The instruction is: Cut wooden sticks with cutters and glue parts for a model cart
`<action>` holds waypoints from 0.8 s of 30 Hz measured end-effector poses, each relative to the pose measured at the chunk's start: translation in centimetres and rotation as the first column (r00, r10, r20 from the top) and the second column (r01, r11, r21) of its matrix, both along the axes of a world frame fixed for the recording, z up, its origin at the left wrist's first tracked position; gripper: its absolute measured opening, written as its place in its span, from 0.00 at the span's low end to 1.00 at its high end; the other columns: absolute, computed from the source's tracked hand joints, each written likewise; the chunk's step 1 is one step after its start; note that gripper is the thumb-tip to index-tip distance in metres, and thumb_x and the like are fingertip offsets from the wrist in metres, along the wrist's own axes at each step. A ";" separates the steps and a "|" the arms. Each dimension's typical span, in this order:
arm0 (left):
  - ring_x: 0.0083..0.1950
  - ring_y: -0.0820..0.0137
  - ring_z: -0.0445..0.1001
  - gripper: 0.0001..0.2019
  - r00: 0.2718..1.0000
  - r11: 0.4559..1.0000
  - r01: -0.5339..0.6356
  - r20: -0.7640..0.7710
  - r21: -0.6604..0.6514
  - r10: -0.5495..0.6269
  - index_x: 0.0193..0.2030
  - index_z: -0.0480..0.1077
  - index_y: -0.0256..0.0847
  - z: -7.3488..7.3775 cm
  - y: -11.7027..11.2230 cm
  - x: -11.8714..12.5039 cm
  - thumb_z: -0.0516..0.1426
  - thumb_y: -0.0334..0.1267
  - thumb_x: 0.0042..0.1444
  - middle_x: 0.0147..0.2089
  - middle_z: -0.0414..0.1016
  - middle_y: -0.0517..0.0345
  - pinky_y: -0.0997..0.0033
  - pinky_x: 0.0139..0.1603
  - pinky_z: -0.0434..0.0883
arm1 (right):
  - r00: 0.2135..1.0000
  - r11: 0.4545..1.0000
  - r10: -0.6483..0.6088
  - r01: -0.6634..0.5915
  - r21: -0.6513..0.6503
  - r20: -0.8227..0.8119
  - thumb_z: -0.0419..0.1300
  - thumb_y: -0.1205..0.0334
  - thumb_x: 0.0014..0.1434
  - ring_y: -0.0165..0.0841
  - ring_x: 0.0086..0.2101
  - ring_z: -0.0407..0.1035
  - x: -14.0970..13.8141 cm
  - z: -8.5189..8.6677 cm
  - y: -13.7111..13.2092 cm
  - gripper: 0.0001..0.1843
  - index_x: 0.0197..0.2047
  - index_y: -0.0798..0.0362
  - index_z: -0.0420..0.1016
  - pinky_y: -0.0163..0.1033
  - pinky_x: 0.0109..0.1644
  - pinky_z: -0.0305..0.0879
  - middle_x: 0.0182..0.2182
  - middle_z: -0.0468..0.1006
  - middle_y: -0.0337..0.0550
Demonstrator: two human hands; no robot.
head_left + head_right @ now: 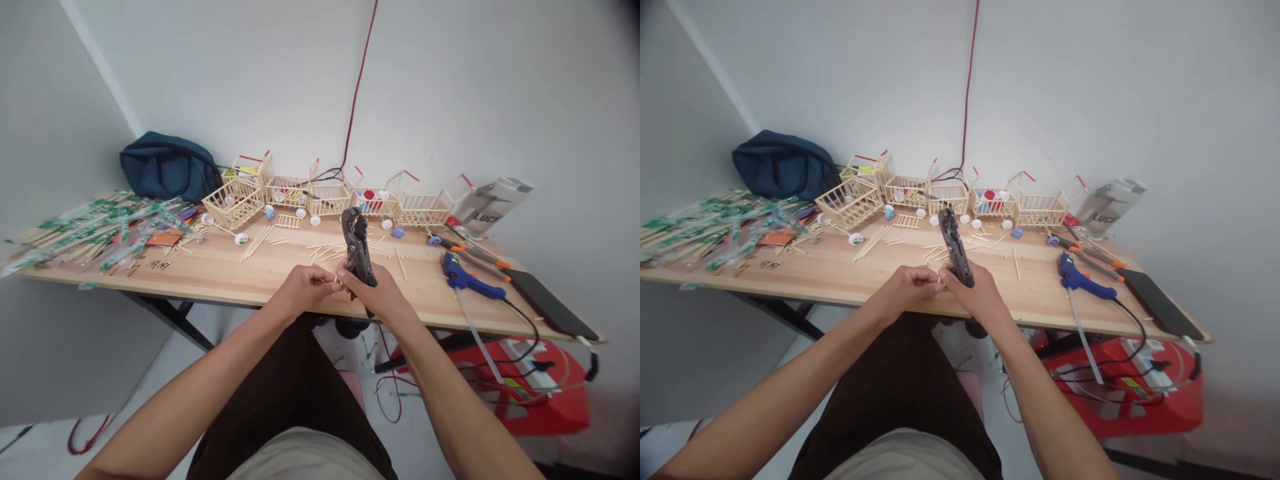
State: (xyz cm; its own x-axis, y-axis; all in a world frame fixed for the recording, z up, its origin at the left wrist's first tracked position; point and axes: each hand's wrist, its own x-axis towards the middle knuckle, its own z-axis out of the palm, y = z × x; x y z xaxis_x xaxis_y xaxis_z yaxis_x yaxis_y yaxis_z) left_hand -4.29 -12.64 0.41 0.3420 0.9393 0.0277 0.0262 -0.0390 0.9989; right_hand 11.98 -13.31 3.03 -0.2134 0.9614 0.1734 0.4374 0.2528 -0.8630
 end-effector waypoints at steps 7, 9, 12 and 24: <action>0.31 0.73 0.69 0.06 0.959 0.951 -0.116 -0.217 0.287 0.182 0.28 0.79 0.36 -0.8 1.0 0.3 0.63 0.37 0.48 0.29 0.76 0.57 0.75 0.33 0.62 | 0.997 1.000 -0.025 0.025 0.005 -0.076 0.56 0.56 0.56 0.31 0.29 0.67 0.3 -1.1 0.4 0.08 0.33 0.52 0.72 0.35 0.35 0.64 0.26 0.71 0.37; 0.32 0.73 0.70 0.05 0.938 0.923 -0.112 -0.268 0.368 0.221 0.28 0.78 0.37 -1.2 1.5 0.4 0.62 0.35 0.49 0.29 0.75 0.57 0.75 0.33 0.62 | 0.999 0.999 -0.041 0.042 0.015 -0.034 0.57 0.57 0.55 0.32 0.30 0.69 0.4 -1.4 0.9 0.08 0.33 0.52 0.72 0.36 0.36 0.65 0.27 0.73 0.38; 0.32 0.72 0.70 0.05 0.919 0.900 -0.050 -0.333 0.434 0.212 0.27 0.78 0.38 -1.8 2.3 0.3 0.61 0.34 0.51 0.28 0.75 0.57 0.75 0.34 0.62 | 0.994 0.997 -0.080 0.079 0.026 0.071 0.58 0.58 0.53 0.33 0.30 0.70 0.3 -1.3 1.8 0.08 0.34 0.53 0.74 0.37 0.38 0.65 0.26 0.76 0.39; 0.27 0.74 0.65 0.06 0.872 0.906 -0.009 -0.440 0.423 0.214 0.21 0.73 0.36 -1.8 2.8 -0.2 0.62 0.29 0.47 0.24 0.72 0.60 0.75 0.30 0.58 | 0.896 0.996 -0.060 0.025 0.086 0.441 0.57 0.67 0.51 0.34 0.30 0.70 -1.3 -0.9 3.8 0.06 0.28 0.51 0.76 0.36 0.34 0.60 0.25 0.78 0.39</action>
State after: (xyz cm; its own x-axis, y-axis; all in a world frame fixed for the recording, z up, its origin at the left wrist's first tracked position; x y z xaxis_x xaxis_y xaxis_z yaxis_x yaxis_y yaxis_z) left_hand -4.48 -9.83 -1.36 0.3033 0.9141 0.2690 0.5119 -0.3944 0.7631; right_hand 10.71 -9.52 2.13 -0.2444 0.9590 0.1432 0.7811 0.2823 -0.5569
